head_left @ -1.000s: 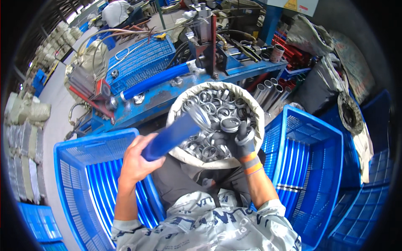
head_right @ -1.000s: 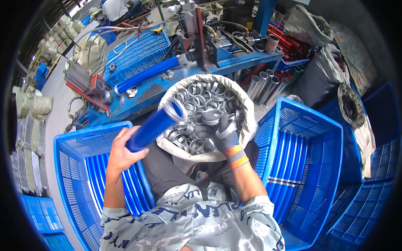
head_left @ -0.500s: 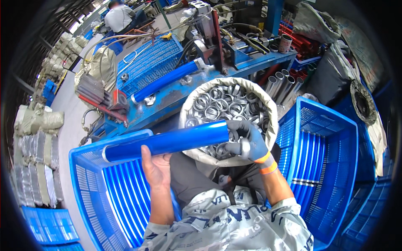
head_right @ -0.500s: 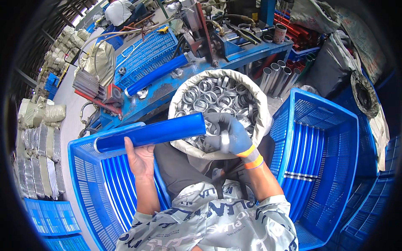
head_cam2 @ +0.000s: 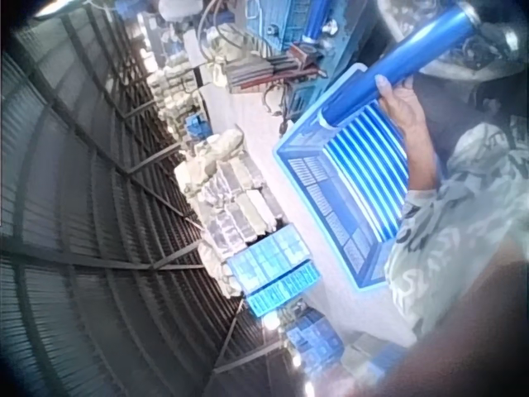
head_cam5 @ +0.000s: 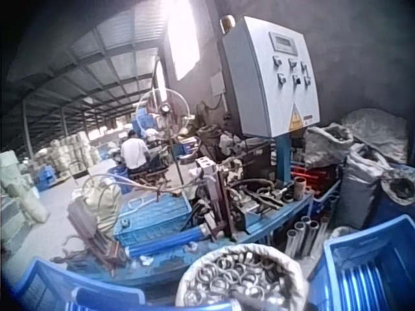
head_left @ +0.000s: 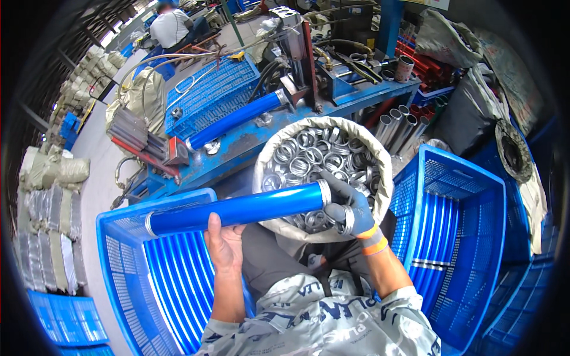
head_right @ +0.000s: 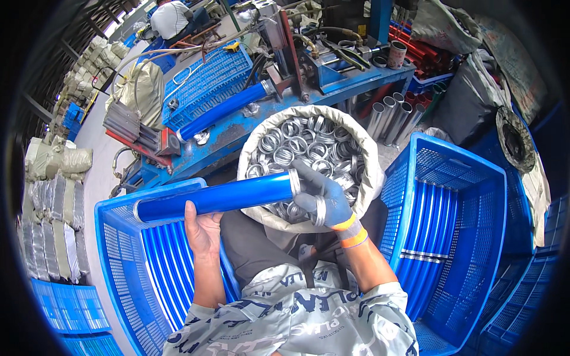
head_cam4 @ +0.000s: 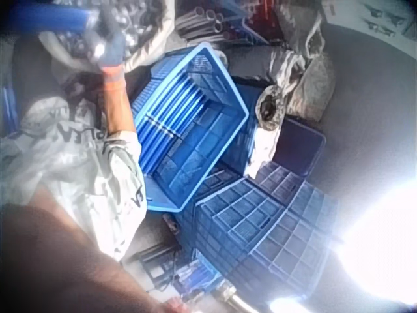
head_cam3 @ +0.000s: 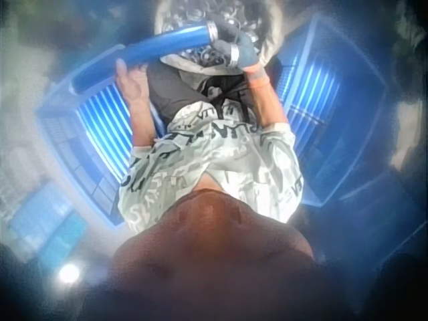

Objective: The person assembles metal rings onto blue tubes by hand, then places the assembled units into a blue plastic crate.

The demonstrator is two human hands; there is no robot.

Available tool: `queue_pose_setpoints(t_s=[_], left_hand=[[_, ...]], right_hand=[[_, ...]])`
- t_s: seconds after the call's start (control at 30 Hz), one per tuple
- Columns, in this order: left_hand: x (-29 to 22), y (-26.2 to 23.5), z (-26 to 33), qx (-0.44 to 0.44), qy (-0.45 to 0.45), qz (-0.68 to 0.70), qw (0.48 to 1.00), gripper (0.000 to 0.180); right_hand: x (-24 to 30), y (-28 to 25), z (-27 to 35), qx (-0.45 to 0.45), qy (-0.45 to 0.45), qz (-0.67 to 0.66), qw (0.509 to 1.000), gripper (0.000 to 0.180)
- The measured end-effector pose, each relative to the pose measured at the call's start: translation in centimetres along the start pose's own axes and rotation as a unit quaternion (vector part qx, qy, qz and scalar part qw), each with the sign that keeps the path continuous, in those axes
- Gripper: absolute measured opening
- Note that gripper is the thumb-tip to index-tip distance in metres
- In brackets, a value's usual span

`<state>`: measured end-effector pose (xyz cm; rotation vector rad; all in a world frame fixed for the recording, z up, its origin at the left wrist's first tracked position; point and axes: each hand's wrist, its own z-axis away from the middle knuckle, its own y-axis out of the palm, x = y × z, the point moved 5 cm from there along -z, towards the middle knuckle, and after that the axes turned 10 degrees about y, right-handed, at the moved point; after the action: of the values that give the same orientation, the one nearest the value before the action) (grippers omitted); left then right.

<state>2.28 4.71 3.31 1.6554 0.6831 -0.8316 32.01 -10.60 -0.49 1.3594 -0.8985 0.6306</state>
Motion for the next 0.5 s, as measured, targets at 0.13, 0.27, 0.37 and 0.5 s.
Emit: queue_pose_setpoints(t_s=[0.13, 0.27, 0.37, 0.5], left_hand=[[0.9, -0.1, -0.4, 0.027, 0.024, -0.034, 0.999, 0.060], [2.0, -2.6, -1.7, 0.022, -0.012, 0.021, 0.999, 0.064], [3.3, -5.0, -3.4, -0.009, -0.049, 0.098, 0.994, 0.069], [3.7, -6.8, -5.0, -0.046, -0.094, 0.161, 0.981, 0.072]], right_hand=[[1.0, -0.3, -0.6, -0.014, 0.040, 0.083, 0.996, 0.095], [2.4, 1.3, -1.6, -0.009, 0.098, 0.120, 0.988, 0.084], [1.0, -3.0, -2.2, -0.072, 0.122, 0.303, 0.942, 0.075], [3.1, -4.3, -1.7, -0.086, 0.076, 0.650, 0.751, 0.066]])
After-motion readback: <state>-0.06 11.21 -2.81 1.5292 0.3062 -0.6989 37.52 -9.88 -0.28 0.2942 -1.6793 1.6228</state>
